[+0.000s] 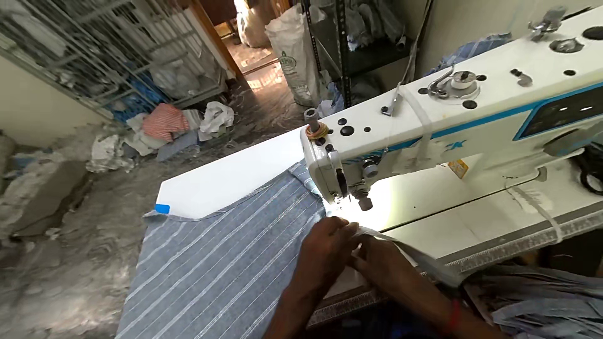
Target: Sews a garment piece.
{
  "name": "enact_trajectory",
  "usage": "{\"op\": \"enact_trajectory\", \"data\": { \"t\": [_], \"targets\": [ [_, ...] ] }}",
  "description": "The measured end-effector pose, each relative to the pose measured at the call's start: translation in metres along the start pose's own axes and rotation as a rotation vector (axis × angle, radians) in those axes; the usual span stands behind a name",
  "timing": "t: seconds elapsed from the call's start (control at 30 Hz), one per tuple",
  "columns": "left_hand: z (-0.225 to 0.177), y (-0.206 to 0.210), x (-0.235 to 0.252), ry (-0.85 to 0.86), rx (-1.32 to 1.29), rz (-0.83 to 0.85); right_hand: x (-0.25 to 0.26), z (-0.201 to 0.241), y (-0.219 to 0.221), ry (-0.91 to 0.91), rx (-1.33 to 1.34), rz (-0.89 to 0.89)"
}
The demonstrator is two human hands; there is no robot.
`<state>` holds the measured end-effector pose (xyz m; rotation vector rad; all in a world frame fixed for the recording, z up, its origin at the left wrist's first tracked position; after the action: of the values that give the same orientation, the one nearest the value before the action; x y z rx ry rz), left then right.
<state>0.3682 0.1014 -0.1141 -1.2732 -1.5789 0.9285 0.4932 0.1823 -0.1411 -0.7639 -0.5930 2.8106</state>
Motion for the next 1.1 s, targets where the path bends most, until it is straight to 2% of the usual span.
{"op": "enact_trajectory", "data": {
  "t": [0.07, 0.13, 0.3, 0.4, 0.53, 0.6, 0.67, 0.73, 0.8, 0.87, 0.93, 1.0, 1.03, 1.1],
  "targets": [
    [0.005, -0.007, -0.009, 0.083, 0.065, -0.034, 0.013, 0.004, -0.004, -0.032, 0.062, 0.017],
    [0.012, -0.002, -0.022, 0.104, 0.007, -0.037, 0.014, 0.0, -0.002, -0.088, 0.068, 0.026],
    [0.036, -0.004, -0.017, -0.106, -0.529, 0.152, 0.013, -0.01, -0.001, -0.153, 0.142, 0.04],
    [0.04, -0.011, -0.007, -0.05, -0.498, 0.238, 0.012, -0.01, 0.0, -0.138, 0.182, 0.059],
    [0.029, -0.008, 0.002, 0.092, -0.041, 0.126, 0.013, -0.011, 0.001, -0.188, 0.093, 0.039],
    [0.021, 0.006, -0.001, 0.099, 0.035, -0.003, 0.011, -0.009, -0.001, -0.211, 0.144, 0.069],
    [0.017, 0.019, -0.011, -0.012, -0.161, -0.133, 0.005, -0.005, -0.007, -0.196, 0.348, 0.187],
    [0.02, 0.039, -0.028, -0.092, -0.439, -0.163, 0.0, -0.006, -0.01, -0.103, 0.525, 0.265],
    [0.018, 0.048, -0.038, -0.092, -0.435, -0.121, 0.001, -0.014, -0.012, -0.003, 0.549, 0.262],
    [0.018, 0.048, -0.042, -0.057, -0.288, -0.065, 0.002, -0.016, -0.015, 0.055, 0.268, 0.224],
    [0.019, 0.046, -0.041, -0.002, -0.177, -0.034, -0.004, -0.012, -0.016, 0.071, -0.256, -0.003],
    [0.019, 0.045, -0.041, 0.034, -0.147, -0.018, -0.014, -0.016, -0.009, -0.123, -0.602, -0.392],
    [0.021, 0.044, -0.04, 0.036, -0.146, -0.012, -0.015, -0.02, -0.006, -0.23, -0.691, -0.485],
    [0.03, 0.042, -0.034, 0.031, -0.15, -0.008, -0.009, -0.032, 0.0, -0.352, -0.741, -0.504]
  ]
}}
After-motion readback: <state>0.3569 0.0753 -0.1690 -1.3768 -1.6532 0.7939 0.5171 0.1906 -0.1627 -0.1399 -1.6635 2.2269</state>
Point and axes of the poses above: each hand's wrist, its own x-axis towards the middle knuckle, its own y-axis out of the palm, z = x × y, the point moved 3 cm from there along x, towards the middle knuckle, and after that the axes turned 14 degrees about z, right-handed, at the moved point
